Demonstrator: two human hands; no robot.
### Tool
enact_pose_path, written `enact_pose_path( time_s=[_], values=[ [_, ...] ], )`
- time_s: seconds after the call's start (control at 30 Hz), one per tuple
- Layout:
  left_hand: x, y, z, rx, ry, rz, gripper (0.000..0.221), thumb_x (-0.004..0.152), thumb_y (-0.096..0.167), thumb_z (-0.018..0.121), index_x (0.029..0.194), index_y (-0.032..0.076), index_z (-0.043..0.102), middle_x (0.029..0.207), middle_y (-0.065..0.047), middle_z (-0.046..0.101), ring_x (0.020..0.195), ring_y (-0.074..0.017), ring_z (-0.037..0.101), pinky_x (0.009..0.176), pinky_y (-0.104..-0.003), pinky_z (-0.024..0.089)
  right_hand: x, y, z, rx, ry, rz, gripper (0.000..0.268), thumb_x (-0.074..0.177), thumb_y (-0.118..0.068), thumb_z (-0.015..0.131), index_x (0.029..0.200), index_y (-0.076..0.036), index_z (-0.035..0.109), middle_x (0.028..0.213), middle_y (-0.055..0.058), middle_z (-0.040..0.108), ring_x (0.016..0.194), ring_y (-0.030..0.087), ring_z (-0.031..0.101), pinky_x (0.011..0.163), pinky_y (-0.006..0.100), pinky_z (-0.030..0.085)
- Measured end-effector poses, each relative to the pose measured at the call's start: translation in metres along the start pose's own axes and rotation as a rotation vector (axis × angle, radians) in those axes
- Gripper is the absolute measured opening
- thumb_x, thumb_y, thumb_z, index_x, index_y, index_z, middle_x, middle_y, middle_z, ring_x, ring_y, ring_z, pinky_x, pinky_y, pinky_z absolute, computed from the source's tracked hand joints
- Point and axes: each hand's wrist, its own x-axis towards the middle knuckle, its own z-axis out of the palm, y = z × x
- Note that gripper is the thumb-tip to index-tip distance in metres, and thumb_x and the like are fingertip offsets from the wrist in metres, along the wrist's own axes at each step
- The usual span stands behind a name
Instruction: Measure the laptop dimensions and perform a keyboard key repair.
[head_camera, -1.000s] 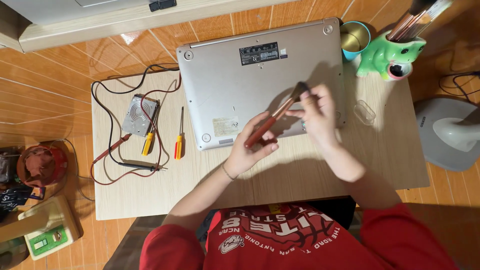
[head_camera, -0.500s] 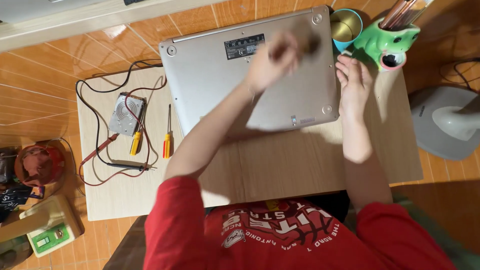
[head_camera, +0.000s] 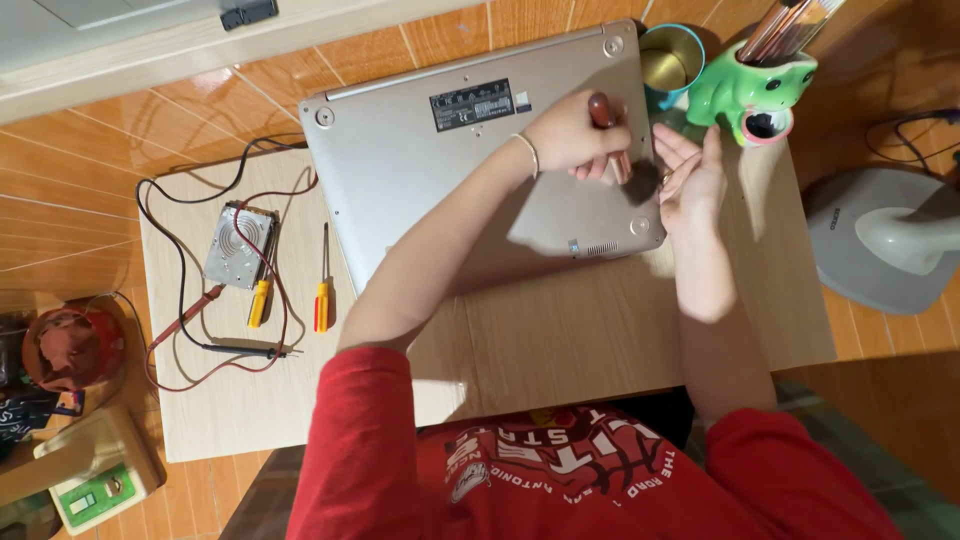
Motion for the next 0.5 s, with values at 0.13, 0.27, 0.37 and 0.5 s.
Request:
enact_pose_path(
  time_s=[0.13, 0.27, 0.37, 0.5],
  values=[
    [0.012, -0.012, 0.012, 0.155, 0.201, 0.001, 0.019, 0.093, 0.023, 0.067, 0.091, 0.005, 0.071, 0.074, -0.014, 0.076, 0.062, -0.0247, 0.077, 0.057, -0.034, 0.061, 0.013, 0.008, -0.018, 0.049, -0.026, 0.047, 0.086, 0.1, -0.064, 0.031, 0.139, 0.007, 0.062, 0.143, 0.022, 0.065, 0.121, 0.03, 0.063, 0.111, 0.04, 0.048],
    [0.009, -0.018, 0.037, 0.228, 0.425, 0.268, 0.02, 0.088, 0.025, 0.074, 0.097, 0.007, 0.071, 0.081, -0.013, 0.078, 0.072, -0.0274, 0.079, 0.071, -0.034, 0.062, 0.021, 0.018, -0.027, 0.053, 0.06, 0.049, 0.084, 0.103, -0.064, 0.032, 0.14, 0.007, 0.059, 0.146, 0.022, 0.061, 0.123, 0.029, 0.061, 0.114, 0.04, 0.046],
    [-0.008, -0.028, 0.024, 0.152, 0.531, 0.249, 0.022, 0.088, 0.024, 0.075, 0.103, 0.008, 0.07, 0.086, -0.013, 0.079, 0.073, -0.0236, 0.079, 0.071, -0.033, 0.062, 0.009, 0.01, -0.01, 0.004, 0.007, 0.009, 0.085, 0.103, -0.064, 0.031, 0.141, 0.006, 0.059, 0.148, 0.022, 0.061, 0.124, 0.028, 0.06, 0.115, 0.039, 0.045],
    [-0.105, -0.025, -0.063, 0.03, 0.811, 0.083, 0.013, 0.097, 0.019, 0.072, 0.102, 0.007, 0.069, 0.083, -0.002, 0.075, 0.075, -0.0084, 0.068, 0.067, -0.027, 0.057, -0.005, 0.006, 0.001, -0.033, -0.006, -0.039, 0.084, 0.103, -0.062, 0.03, 0.14, 0.006, 0.061, 0.148, 0.022, 0.061, 0.125, 0.027, 0.06, 0.115, 0.038, 0.044]
  ],
)
